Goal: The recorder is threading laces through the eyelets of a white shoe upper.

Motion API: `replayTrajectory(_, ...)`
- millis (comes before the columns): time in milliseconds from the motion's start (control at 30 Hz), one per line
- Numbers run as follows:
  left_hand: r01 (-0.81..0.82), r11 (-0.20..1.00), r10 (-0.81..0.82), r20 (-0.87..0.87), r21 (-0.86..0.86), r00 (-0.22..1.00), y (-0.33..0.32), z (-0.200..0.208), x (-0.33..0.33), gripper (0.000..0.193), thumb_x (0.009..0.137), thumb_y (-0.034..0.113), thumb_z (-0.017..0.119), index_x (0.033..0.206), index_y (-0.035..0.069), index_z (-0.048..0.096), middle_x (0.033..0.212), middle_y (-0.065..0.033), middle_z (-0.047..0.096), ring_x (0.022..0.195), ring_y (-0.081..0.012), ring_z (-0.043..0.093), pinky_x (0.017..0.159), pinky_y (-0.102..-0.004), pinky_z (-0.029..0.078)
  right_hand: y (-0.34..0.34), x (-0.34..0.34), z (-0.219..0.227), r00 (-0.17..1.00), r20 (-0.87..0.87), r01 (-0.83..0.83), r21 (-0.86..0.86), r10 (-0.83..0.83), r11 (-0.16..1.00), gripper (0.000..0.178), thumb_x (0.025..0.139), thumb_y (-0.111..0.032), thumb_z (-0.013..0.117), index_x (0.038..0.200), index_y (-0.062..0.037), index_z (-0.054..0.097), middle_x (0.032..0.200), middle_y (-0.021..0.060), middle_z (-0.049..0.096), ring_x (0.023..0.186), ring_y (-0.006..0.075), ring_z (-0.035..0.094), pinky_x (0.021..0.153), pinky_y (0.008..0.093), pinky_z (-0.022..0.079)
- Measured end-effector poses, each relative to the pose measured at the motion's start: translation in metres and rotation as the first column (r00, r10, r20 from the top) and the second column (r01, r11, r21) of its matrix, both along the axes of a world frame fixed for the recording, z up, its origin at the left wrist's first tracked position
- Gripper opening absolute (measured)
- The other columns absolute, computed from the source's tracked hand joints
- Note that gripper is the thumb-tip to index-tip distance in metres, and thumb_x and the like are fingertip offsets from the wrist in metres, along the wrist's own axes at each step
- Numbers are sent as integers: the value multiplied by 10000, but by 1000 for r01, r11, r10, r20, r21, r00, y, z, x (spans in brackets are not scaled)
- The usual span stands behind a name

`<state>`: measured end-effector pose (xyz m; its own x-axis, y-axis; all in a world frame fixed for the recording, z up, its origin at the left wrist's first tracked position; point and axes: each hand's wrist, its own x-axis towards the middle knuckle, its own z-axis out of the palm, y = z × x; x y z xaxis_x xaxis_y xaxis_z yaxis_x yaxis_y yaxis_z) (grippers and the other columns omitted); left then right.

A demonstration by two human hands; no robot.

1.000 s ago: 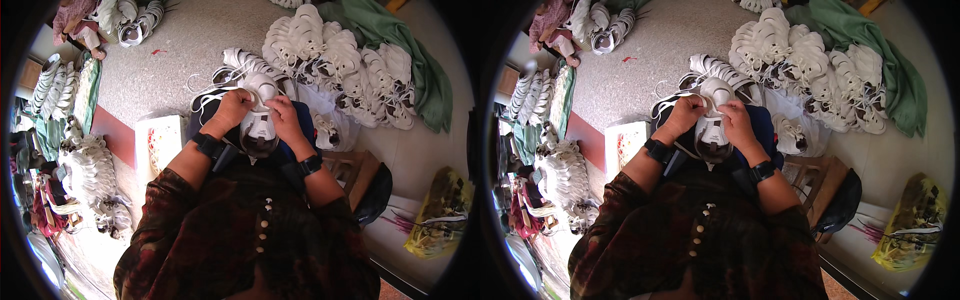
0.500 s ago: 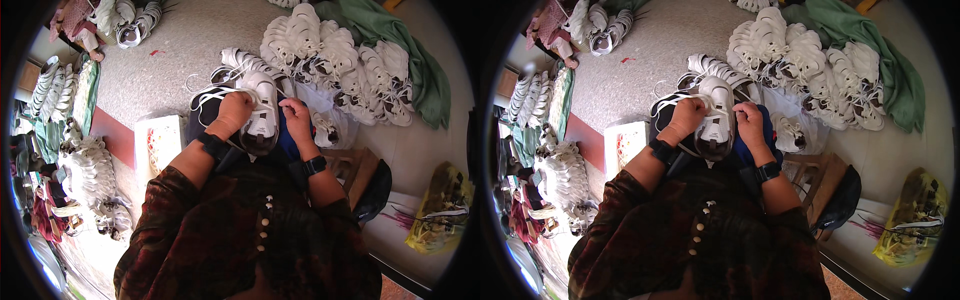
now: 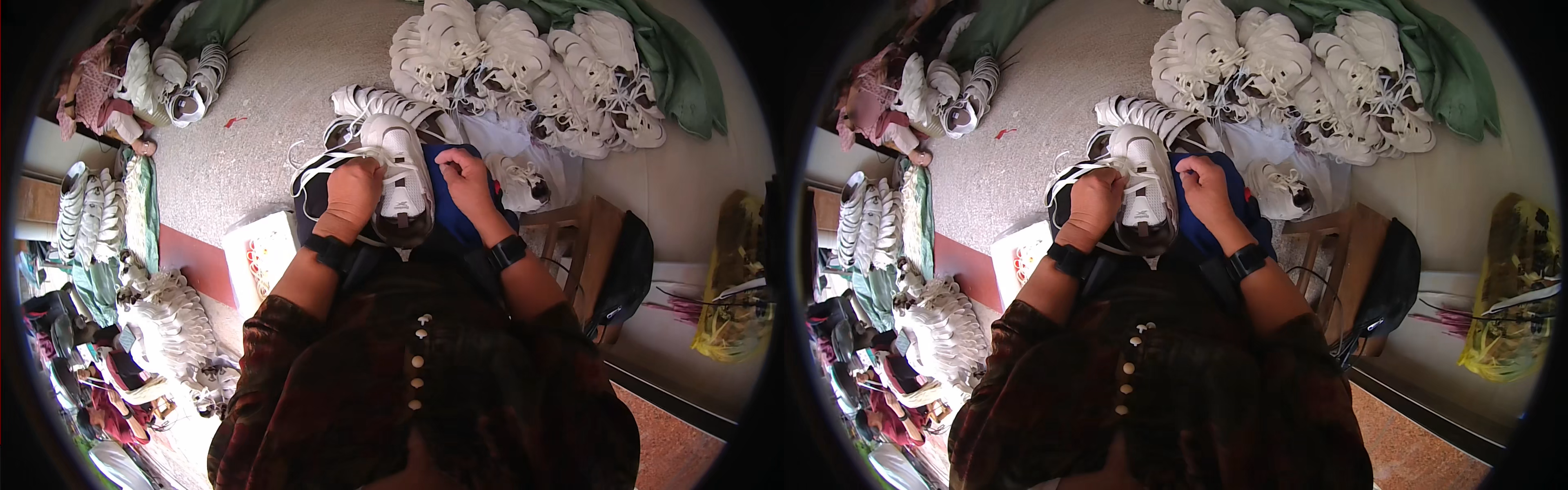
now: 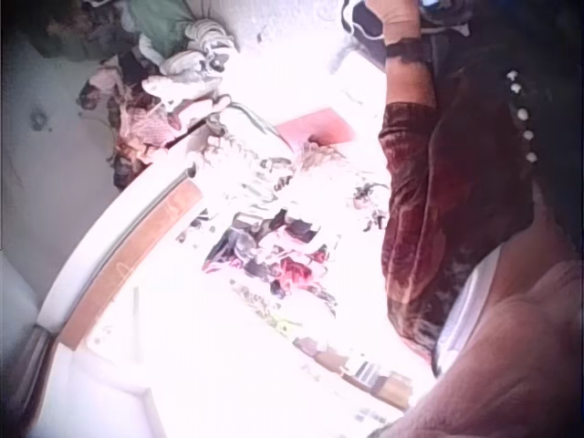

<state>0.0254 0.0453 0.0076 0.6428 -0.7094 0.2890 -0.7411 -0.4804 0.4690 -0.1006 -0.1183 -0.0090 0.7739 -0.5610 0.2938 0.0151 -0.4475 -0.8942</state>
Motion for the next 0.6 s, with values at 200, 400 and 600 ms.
replayTrajectory(200,62,978,-40,-114,201,993,-3,14,1,219,774,272,576,740,62,630,724,-168,616,690,-330,608,632,-414,495,9,13,12,994,75,-63,-137,74,989,127,702,70,529,785,-13,578,750,128,549,670,276,558,581,319,440)
replayTrajectory(400,94,913,-99,-7,397,995,-10,27,-11,219,733,220,569,757,11,630,794,-193,628,747,-326,625,692,-395,504,12,20,9,996,63,-56,-135,65,989,122,702,61,533,774,-24,581,764,133,553,690,294,557,607,346,448)
replayTrajectory(600,29,959,-3,-94,281,996,-8,5,-1,167,715,158,550,749,11,620,768,-201,618,742,-347,611,692,-413,494,28,38,9,985,15,-158,-316,171,936,108,688,37,568,776,-22,592,748,114,545,681,283,555,603,342,441)
